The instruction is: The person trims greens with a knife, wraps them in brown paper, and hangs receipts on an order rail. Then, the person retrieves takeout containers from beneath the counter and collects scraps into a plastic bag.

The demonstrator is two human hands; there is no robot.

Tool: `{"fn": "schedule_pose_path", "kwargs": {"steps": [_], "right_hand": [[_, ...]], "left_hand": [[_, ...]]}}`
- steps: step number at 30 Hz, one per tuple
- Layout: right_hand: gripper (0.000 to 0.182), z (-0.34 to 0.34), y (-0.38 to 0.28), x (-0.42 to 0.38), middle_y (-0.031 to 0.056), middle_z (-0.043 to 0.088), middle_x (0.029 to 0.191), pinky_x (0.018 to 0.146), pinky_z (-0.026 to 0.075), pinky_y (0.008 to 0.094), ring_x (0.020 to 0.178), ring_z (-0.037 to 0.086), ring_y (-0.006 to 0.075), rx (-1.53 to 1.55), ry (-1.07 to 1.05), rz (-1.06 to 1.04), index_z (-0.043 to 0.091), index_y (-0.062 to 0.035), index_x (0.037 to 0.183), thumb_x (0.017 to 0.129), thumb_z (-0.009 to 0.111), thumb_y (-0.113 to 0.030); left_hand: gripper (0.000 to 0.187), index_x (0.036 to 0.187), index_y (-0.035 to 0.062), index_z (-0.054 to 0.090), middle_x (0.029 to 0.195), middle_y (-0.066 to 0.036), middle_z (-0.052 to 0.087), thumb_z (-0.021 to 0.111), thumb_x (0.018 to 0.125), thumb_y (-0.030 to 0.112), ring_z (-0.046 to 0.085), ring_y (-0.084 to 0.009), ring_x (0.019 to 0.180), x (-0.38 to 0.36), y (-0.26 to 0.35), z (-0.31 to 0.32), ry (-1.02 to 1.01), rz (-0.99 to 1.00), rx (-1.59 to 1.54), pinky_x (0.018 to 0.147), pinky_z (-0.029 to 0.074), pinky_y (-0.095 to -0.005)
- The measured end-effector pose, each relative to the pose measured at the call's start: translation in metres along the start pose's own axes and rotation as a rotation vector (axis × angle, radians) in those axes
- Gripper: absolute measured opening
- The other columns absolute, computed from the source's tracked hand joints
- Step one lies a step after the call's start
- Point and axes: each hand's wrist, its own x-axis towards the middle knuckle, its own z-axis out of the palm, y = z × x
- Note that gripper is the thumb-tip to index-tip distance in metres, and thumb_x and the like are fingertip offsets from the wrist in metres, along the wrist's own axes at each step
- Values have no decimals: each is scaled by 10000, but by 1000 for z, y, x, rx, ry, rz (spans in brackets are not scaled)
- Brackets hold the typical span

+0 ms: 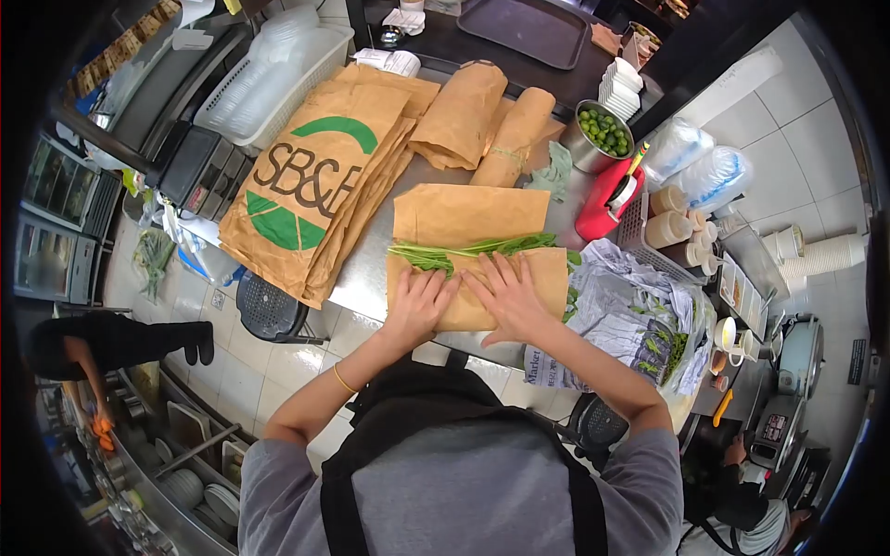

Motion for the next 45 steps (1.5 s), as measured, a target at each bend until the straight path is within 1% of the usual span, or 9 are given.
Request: {"fn": "schedule_pose_path", "kwargs": {"steps": [8,15,19,22,25,28,31,38,45], "right_hand": [[916,23,1,6,148,518,1127,901,366,474,1035,492,302,107,-98,-22,406,-94,1296,513,776,-393],[877,3,9,21,113,513,1113,867,379,500,1033,488,317,576,-221,7,426,-102,1277,538,775,-422],[904,3,-5,-1,117,467,1155,824,371,558,1064,450,339,38,-69,68,427,-185,1284,495,800,-422],[906,16,5,6,118,491,1130,837,396,528,1041,478,324,178,-63,62,415,-191,1288,495,800,-397],[895,15,24,23,123,518,1101,831,425,484,1008,513,313,292,-292,54,402,-183,1291,509,794,-370],[873,11,42,39,127,537,1073,814,442,448,994,535,311,411,-360,21,393,-176,1289,529,784,-354],[851,12,56,54,130,531,1090,818,443,450,1038,522,323,507,-440,29,394,-170,1284,547,777,-356],[1026,14,38,35,130,470,1129,829,389,540,1075,458,324,198,-62,24,329,-210,1356,475,812,-417],[1036,17,67,61,139,457,1111,808,420,468,1012,475,301,381,-310,18,307,-222,1369,476,818,-342]], "left_hand": [[964,1255,75,430,1109,-82,505,807,379,215,472,-258,1055,2,-8,-14,-147,6,-132,915,329,-436],[942,1252,114,446,1070,-56,535,780,394,312,523,-224,976,13,-25,-30,-505,-52,-299,806,406,-367],[934,1282,147,423,1089,-70,523,786,446,353,513,-252,1026,34,-44,-31,-686,-34,-365,857,428,-398],[923,1270,133,428,1133,-81,499,787,448,353,491,-247,1060,44,-52,-24,-795,-42,-420,869,419,-411],[943,1259,99,424,1147,-116,475,803,434,355,463,-274,1088,53,-65,-18,-757,-30,-573,883,403,-447],[955,1230,70,430,1107,-143,458,819,411,367,444,-309,1089,43,-51,-32,-401,-75,-298,888,384,-483],[954,1212,62,438,1047,-143,471,827,401,379,459,-328,1055,34,-41,-28,-349,-92,-18,861,385,-484],[950,1208,65,445,1023,-139,526,819,404,405,516,-314,973,52,-65,-21,-601,-160,-268,805,408,-442],[1003,1223,71,432,1074,-167,532,826,399,485,519,-363,1021,94,-107,6,-969,-185,-641,863,417,-483]]}}
